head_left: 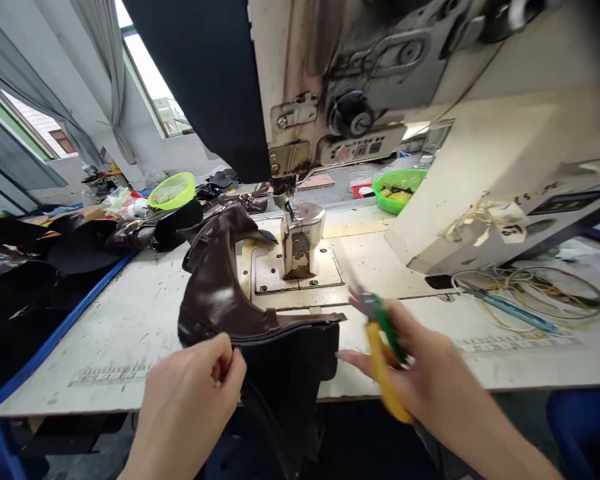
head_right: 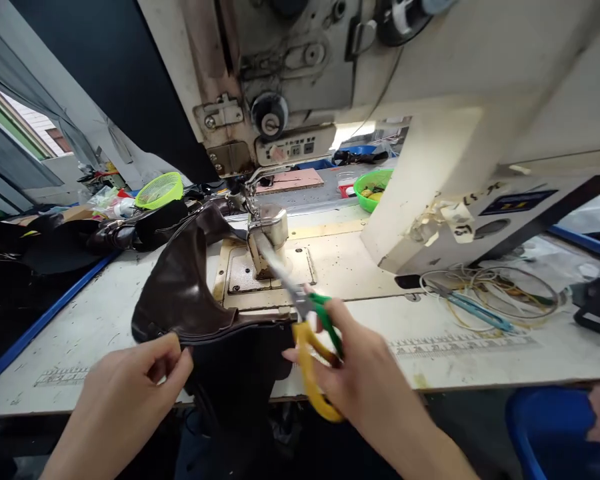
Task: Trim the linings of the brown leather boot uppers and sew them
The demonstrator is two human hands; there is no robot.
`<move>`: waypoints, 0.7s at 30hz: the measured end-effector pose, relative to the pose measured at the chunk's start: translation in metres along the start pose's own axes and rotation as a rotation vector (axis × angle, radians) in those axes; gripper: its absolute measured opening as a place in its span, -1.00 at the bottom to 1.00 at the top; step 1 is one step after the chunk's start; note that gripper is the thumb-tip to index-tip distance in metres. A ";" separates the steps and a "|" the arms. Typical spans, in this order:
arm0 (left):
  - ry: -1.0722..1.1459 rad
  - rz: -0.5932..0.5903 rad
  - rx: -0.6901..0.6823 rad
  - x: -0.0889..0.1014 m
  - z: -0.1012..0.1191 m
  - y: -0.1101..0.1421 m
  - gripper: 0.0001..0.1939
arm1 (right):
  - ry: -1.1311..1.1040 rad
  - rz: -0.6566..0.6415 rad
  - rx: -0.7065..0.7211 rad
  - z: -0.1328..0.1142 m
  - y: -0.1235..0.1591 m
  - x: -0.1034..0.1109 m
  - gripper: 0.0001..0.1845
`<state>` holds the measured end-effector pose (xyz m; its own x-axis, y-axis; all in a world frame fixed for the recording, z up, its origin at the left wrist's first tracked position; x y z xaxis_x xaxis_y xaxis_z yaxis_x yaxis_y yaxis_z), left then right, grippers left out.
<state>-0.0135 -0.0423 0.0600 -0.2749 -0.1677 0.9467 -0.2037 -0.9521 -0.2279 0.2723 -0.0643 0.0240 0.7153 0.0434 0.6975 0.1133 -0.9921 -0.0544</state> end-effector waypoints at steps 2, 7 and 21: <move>-0.147 0.044 -0.127 0.007 0.002 -0.011 -0.88 | -0.082 -0.021 0.120 -0.016 -0.023 -0.009 -0.83; -0.172 -0.092 -0.286 0.005 -0.013 -0.032 -0.59 | -0.247 0.035 0.273 -0.043 -0.050 -0.021 -0.80; -0.025 -0.217 -0.121 0.008 -0.029 -0.060 -0.64 | -0.347 0.019 0.387 -0.053 -0.080 -0.005 -0.73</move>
<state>-0.0311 0.0205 0.0745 -0.1892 0.0300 0.9815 -0.3667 -0.9294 -0.0423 0.2230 0.0087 0.0623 0.8989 0.1275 0.4191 0.2978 -0.8796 -0.3711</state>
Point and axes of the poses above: each hand's wrist, its own y-axis away from the middle knuckle, its own x-axis out of the back of the hand, z = x × y, the point moved 1 cm from there along -y, towards the middle knuckle, and after that the axes turned 9 degrees about -z, right-handed, at the moved point
